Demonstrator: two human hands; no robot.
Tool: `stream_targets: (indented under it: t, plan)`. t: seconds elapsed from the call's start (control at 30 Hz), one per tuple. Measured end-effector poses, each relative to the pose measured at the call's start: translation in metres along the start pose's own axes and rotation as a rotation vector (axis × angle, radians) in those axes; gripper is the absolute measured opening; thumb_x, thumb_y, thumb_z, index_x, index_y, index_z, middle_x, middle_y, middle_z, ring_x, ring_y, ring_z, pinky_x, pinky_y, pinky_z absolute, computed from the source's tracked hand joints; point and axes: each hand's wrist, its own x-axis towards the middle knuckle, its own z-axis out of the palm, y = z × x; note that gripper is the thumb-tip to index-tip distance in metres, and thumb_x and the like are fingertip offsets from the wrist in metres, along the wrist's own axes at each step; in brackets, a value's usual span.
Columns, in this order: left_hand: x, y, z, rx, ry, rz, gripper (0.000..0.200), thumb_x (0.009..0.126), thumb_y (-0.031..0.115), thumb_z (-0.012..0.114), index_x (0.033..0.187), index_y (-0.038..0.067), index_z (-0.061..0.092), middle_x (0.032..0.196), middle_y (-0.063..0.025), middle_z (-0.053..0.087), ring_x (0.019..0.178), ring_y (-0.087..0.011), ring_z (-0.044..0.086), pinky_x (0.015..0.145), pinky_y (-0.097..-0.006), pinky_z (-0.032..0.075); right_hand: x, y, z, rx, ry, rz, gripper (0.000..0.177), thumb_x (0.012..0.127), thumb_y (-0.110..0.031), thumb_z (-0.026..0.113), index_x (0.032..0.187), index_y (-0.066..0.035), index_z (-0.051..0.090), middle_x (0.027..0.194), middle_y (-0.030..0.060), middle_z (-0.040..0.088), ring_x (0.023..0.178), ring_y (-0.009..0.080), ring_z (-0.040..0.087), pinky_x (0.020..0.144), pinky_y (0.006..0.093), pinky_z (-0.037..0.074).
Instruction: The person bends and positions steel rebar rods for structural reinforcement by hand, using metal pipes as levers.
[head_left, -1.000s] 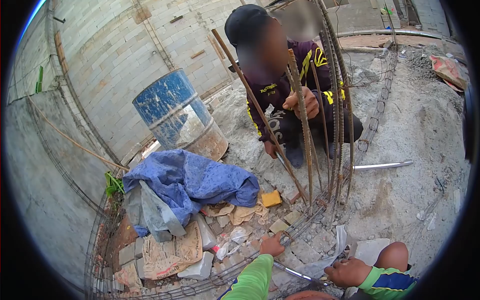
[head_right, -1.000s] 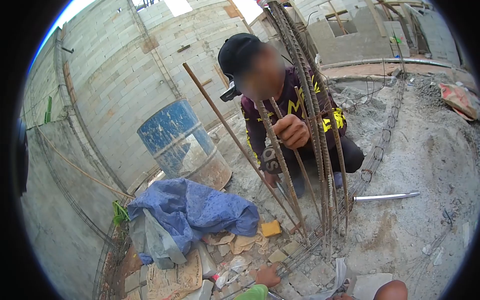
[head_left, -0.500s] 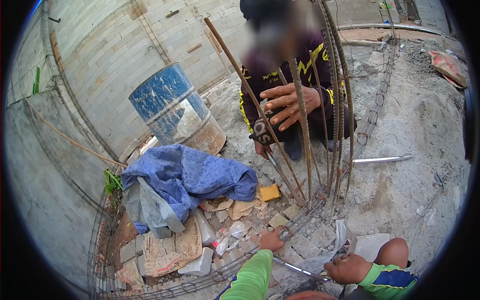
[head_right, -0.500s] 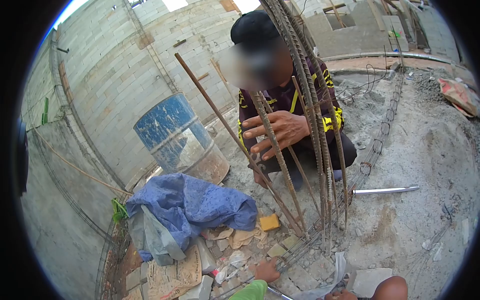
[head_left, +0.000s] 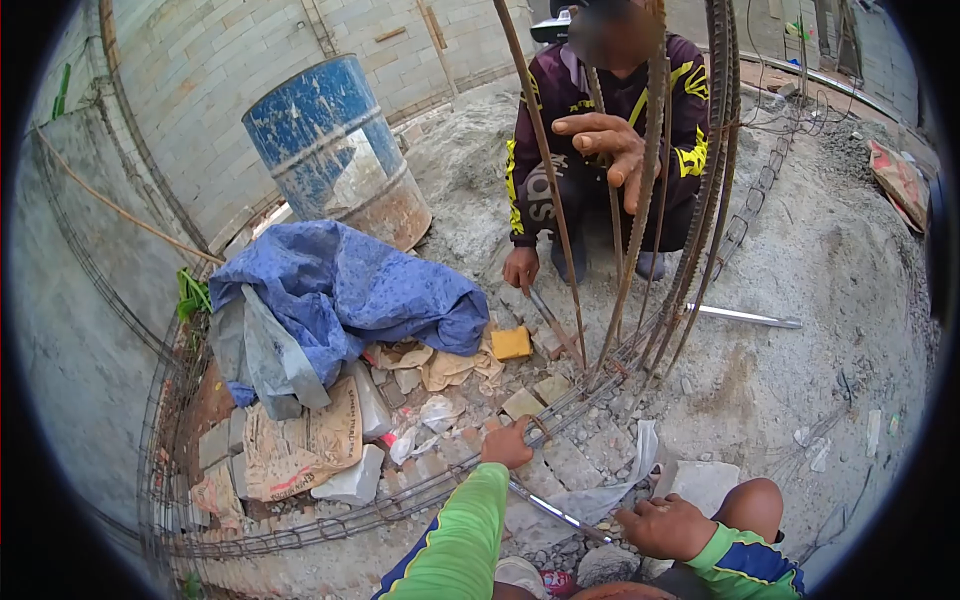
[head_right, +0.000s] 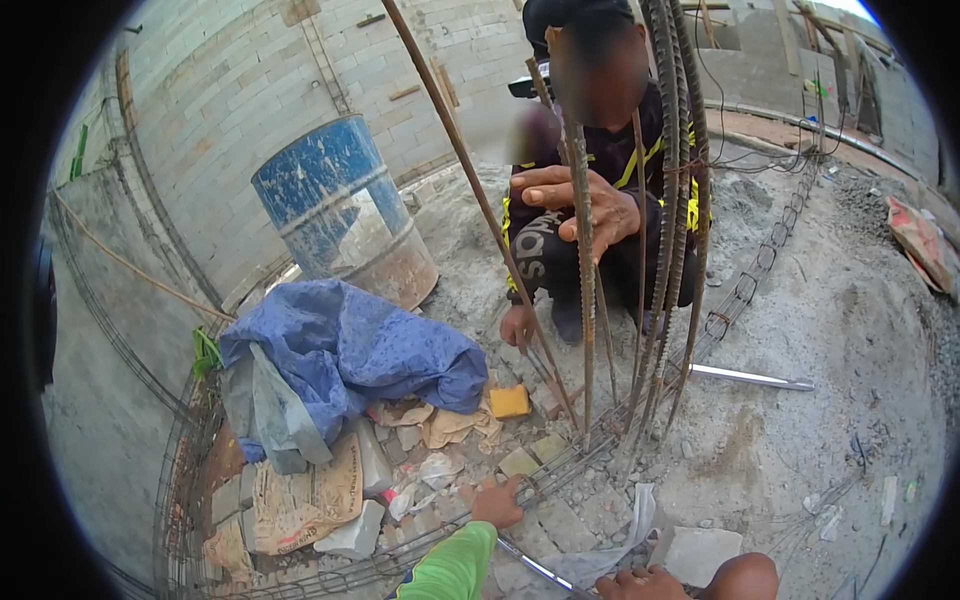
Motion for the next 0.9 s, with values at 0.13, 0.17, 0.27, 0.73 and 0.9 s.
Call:
stream_targets:
  t: [0.13,0.17,0.27,0.73,0.9]
  plan:
    - [0.003,-0.008,0.012,-0.035,0.056,0.034,0.073,0.069,0.025,0.065,0.139,0.017,0.05,0.109,-0.0192,0.071,0.09,-0.0427,0.07,0.079,-0.053,0.055,0.0,-0.004,-0.005,-0.029,0.034,0.0,0.032,0.091,-0.03,0.061,0.118,-0.012,0.063,0.086,0.0074,0.069,0.081,0.0282,0.073,0.073,0.0441,0.056]
    - [0.003,-0.007,0.011,-0.032,0.037,0.019,0.073,0.069,0.025,0.065,0.14,0.016,0.049,0.11,-0.0188,0.071,0.092,-0.0427,0.069,0.08,-0.0528,0.055,0.0,-0.005,-0.006,-0.017,0.031,0.005,0.033,0.09,-0.029,0.062,0.118,-0.012,0.063,0.086,0.007,0.069,0.081,0.0278,0.072,0.073,0.0438,0.056]
    - [0.001,-0.003,0.004,-0.023,0.008,0.007,0.073,0.069,0.025,0.065,0.14,0.016,0.05,0.113,-0.0193,0.07,0.094,-0.0424,0.069,0.082,-0.0522,0.055,0.001,-0.005,-0.006,-0.017,0.041,-0.004,0.033,0.089,-0.028,0.063,0.118,-0.012,0.063,0.086,0.0068,0.069,0.08,0.0276,0.072,0.073,0.0436,0.055]
    - [0.003,-0.003,0.003,-0.029,-0.004,-0.006,0.072,0.069,0.022,0.064,0.14,0.016,0.05,0.117,-0.0191,0.069,0.097,-0.0416,0.068,0.084,-0.0508,0.055,0.005,-0.01,-0.017,-0.027,0.054,0.002,0.026,0.088,-0.023,0.063,0.111,-0.011,0.063,0.084,0.0063,0.066,0.08,0.0258,0.07,0.073,0.0401,0.054]
    - [0.007,-0.012,0.018,-0.053,0.08,0.022,0.072,0.067,0.02,0.066,0.138,0.015,0.052,0.107,-0.0196,0.071,0.095,-0.0406,0.069,0.08,-0.0502,0.055,0.002,-0.007,-0.009,-0.008,0.053,0.034,0.026,0.087,-0.016,0.063,0.113,-0.011,0.063,0.083,0.0049,0.063,0.079,0.0238,0.068,0.071,0.0385,0.052]
